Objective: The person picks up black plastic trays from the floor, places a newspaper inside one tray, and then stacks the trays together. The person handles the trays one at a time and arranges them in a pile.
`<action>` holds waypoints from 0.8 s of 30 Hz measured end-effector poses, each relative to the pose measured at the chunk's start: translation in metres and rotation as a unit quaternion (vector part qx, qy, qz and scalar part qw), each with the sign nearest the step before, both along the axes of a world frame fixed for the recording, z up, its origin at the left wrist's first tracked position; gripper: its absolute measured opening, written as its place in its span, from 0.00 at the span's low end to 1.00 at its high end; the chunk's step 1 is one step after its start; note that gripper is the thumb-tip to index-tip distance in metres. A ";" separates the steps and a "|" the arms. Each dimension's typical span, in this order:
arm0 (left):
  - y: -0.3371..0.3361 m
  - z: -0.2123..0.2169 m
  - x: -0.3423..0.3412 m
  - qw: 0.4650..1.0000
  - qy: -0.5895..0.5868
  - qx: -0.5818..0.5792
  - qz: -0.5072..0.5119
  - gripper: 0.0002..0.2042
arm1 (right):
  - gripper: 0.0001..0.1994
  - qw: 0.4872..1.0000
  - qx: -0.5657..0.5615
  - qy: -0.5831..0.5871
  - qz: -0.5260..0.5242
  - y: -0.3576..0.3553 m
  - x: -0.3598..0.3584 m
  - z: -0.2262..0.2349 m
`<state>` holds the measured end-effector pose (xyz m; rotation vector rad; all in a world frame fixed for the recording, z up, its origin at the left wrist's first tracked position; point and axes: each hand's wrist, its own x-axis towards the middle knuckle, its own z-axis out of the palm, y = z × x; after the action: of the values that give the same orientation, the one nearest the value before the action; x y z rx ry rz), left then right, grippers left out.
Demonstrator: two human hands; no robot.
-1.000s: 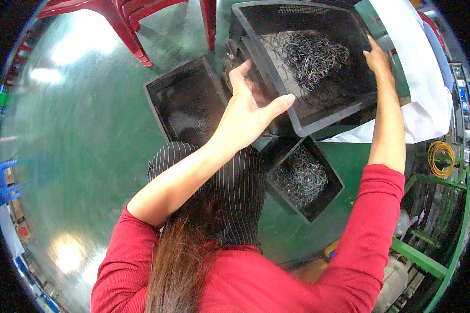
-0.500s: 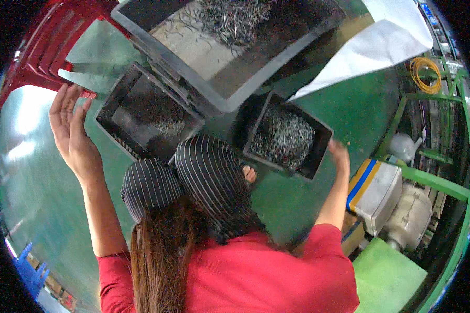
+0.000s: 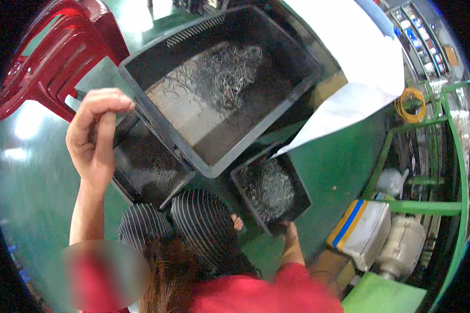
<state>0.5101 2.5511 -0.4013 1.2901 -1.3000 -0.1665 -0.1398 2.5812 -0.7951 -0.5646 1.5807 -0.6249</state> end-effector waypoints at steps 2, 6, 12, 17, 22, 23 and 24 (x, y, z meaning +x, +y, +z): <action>0.005 0.015 0.007 0.998 -0.048 0.005 -0.027 0.10 | 0.08 0.994 0.028 -0.042 -0.093 -0.011 0.097 0.048; -0.015 0.034 0.010 0.987 -0.093 0.003 -0.133 0.12 | 0.05 0.991 0.054 -0.004 -0.124 0.038 0.103 0.058; -0.029 0.077 0.011 0.969 -0.093 0.091 -0.207 0.10 | 0.06 0.960 0.068 -0.033 -0.270 0.080 0.193 0.157; -0.029 0.110 0.002 0.952 -0.106 0.102 -0.269 0.10 | 0.06 0.925 0.125 -0.022 -0.357 0.115 0.211 0.214; -0.018 0.134 -0.015 0.929 -0.076 0.170 -0.320 0.11 | 0.06 0.939 0.128 0.033 -0.317 0.152 0.229 0.319; -0.017 0.137 -0.023 0.920 -0.049 0.199 -0.335 0.11 | 0.06 0.942 0.091 0.025 -0.322 0.165 0.226 0.340; -0.013 0.139 -0.031 0.909 -0.024 0.230 -0.348 0.10 | 0.06 0.944 0.057 0.014 -0.325 0.180 0.224 0.358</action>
<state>0.4790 2.5381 -0.2627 1.1541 -1.7914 -0.9995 0.0845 2.7615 -0.4373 0.0579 1.8196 -1.0070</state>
